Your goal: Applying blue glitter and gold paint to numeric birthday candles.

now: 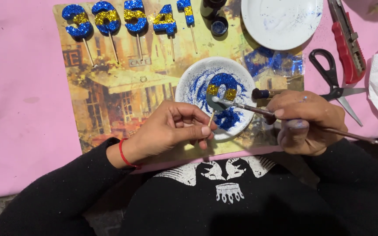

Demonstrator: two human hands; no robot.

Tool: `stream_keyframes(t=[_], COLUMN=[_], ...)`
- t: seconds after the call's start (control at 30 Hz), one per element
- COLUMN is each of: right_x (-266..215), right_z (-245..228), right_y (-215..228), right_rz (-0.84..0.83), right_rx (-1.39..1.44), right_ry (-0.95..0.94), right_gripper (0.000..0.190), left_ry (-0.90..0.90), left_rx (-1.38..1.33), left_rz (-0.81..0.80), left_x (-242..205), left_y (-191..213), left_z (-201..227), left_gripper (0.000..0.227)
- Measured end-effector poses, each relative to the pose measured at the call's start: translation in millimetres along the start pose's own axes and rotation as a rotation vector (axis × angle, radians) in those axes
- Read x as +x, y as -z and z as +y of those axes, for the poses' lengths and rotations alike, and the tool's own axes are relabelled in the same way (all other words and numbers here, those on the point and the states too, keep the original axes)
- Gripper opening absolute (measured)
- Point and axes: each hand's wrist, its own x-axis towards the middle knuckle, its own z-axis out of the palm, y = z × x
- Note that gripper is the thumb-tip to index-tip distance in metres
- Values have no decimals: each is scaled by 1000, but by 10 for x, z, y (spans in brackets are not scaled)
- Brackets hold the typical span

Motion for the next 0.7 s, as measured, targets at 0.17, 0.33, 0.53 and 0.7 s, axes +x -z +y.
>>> stream_keyframes(t=[0.17, 0.33, 0.53, 0.7], right_x=[50, 99, 9, 83], right_z=[-17, -45, 8, -41], right_y=[-131, -182, -211, -310], right_rz=[19, 108, 208, 231], right_rx=[64, -16, -40, -52], right_ry=[-29, -20, -35, -66], right_gripper=[23, 25, 25, 27], left_ry=[-2, -18, -17, -24], left_rx=[0, 9, 23, 6], left_rz=[11, -5, 7, 1], left_x=[12, 5, 3, 0], left_y=[3, -15, -9, -8], left_z=[-2, 17, -12, -23], left_gripper=[15, 14, 14, 13])
